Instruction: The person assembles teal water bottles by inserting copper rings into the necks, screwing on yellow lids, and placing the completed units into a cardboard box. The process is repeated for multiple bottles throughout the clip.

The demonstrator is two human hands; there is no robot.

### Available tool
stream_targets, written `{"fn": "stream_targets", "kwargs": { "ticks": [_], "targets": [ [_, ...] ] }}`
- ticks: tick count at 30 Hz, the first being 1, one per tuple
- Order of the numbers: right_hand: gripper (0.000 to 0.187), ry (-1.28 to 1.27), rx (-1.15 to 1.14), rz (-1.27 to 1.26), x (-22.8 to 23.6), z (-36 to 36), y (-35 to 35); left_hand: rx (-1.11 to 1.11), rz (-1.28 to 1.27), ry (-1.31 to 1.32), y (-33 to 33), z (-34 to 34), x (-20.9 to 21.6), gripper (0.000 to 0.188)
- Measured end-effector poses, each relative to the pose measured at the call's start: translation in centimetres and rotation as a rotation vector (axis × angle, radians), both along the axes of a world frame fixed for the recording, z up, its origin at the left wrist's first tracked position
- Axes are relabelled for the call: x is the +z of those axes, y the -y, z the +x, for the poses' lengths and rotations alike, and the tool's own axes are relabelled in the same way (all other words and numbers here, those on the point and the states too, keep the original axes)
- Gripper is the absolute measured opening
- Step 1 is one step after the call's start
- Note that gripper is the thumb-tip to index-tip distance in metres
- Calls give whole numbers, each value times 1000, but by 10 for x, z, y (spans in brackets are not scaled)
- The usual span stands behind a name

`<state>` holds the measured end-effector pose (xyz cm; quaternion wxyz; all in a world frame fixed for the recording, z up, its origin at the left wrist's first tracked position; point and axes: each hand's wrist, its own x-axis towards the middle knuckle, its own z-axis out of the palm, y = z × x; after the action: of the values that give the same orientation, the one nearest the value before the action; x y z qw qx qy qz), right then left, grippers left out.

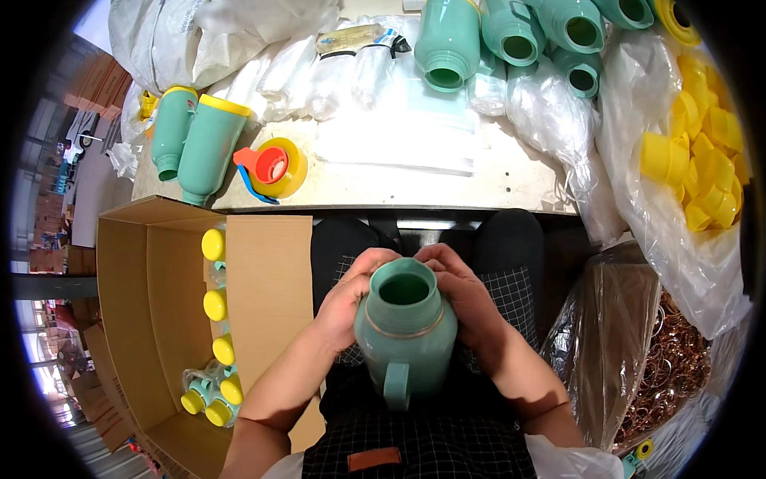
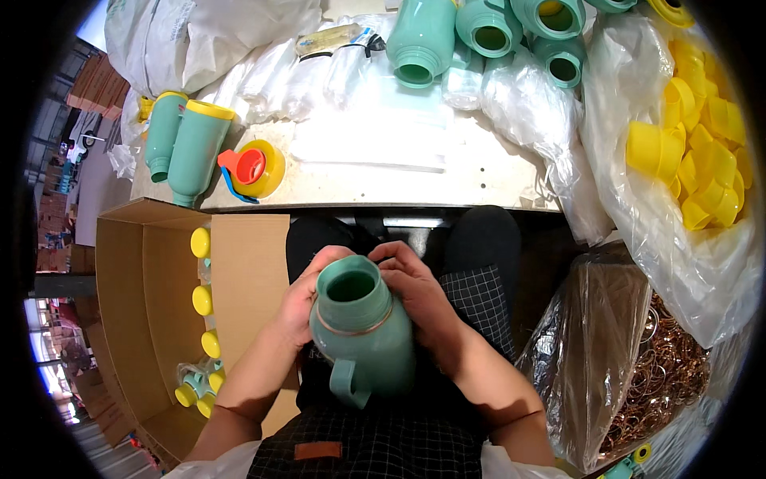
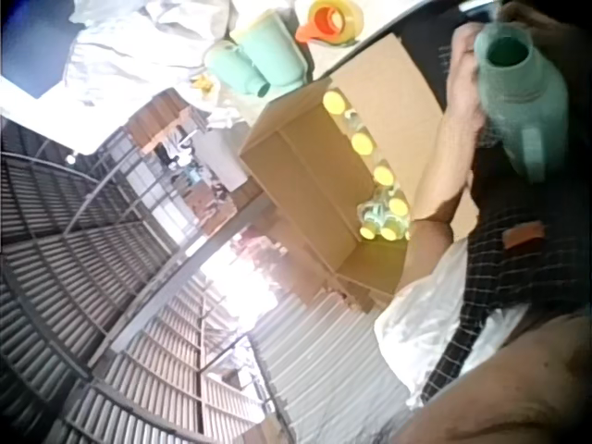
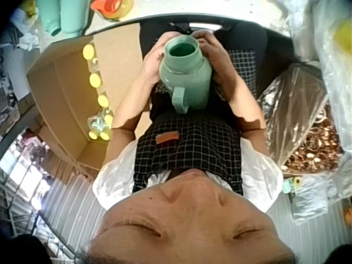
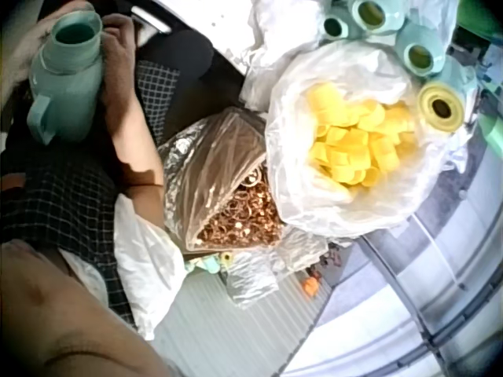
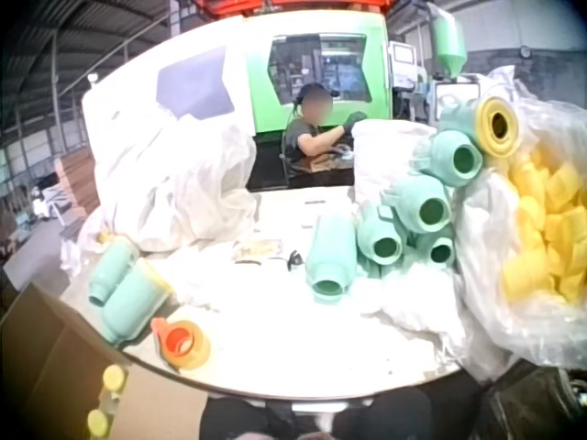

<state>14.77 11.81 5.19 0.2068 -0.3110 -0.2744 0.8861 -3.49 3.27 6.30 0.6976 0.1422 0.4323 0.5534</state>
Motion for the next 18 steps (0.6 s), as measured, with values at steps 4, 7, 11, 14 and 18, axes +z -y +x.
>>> {"fn": "stream_targets", "kwargs": {
  "ticks": [4, 7, 11, 14, 18],
  "targets": [
    [21, 59, -17, 145, 4, -1, -10, -125, -28, -2, -23, -3, -6, 37],
    [41, 117, -98, 569, 33, 9, -24, 61, -92, -208, -41, 16, -8, 37],
    [65, 160, -181, 877, 64, 34, -28, 508, -57, -587, -12, 20, -37, 38],
    [56, 62, -557, 1277, 84, 54, -19, 267, -270, -240, 29, 33, -25, 48],
    [41, -48, -199, 1602, 73, 51, 28, 228, -194, 119, 43, 53, -17, 42]
  ]
}}
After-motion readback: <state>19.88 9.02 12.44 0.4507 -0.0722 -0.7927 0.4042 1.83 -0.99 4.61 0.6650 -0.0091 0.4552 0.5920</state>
